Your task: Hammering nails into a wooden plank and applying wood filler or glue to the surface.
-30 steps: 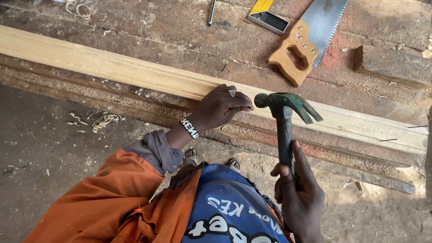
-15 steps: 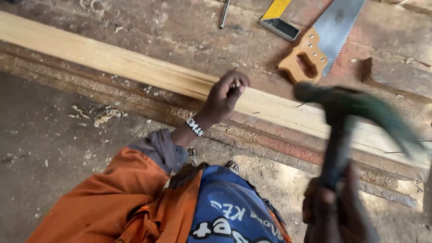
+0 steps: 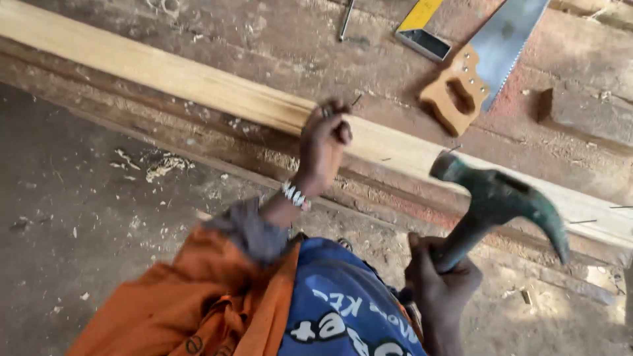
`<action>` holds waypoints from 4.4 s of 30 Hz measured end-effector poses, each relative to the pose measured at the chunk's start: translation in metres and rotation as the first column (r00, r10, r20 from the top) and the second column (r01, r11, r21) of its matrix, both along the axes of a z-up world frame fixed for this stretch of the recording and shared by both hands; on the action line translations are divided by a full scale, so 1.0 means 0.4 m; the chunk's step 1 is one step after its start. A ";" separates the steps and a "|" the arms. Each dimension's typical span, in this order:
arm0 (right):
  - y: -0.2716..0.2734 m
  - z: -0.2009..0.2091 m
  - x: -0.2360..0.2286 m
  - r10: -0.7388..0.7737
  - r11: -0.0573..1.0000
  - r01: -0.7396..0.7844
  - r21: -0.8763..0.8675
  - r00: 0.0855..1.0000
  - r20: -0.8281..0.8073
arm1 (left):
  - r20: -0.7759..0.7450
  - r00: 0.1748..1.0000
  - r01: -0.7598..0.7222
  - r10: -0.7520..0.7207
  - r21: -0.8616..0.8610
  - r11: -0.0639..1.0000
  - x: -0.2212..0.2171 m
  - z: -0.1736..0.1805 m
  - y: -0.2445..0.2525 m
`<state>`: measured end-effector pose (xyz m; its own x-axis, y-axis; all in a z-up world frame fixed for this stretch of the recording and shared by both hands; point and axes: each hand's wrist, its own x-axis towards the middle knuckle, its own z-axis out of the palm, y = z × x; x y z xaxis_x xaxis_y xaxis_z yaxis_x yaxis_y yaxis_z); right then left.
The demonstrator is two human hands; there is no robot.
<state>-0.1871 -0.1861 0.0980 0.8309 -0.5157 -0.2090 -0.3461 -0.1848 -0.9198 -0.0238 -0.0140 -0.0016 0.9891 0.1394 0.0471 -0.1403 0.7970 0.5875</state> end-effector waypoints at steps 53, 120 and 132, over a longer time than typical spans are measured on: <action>0.274 -0.075 0.273 0.430 0.892 -0.416 0.177 0.901 -0.052 | -0.078 0.846 0.266 -0.528 0.919 0.290 -0.008 0.118 0.428; 0.499 -0.041 0.274 0.220 0.973 -0.222 -0.068 0.975 -0.039 | -0.137 0.986 0.057 -0.093 -0.249 0.967 0.202 -0.037 0.619; 0.649 -0.058 0.322 0.459 0.889 -0.459 0.008 0.888 -0.022 | -0.247 0.897 0.314 -0.367 -0.229 0.921 -0.025 0.031 0.532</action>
<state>-0.0584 0.0735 0.0748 0.9697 -0.0777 -0.2317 -0.2443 -0.3259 -0.9133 -0.0338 0.1988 0.0107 0.9456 -0.2283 -0.2319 0.3073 0.8609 0.4054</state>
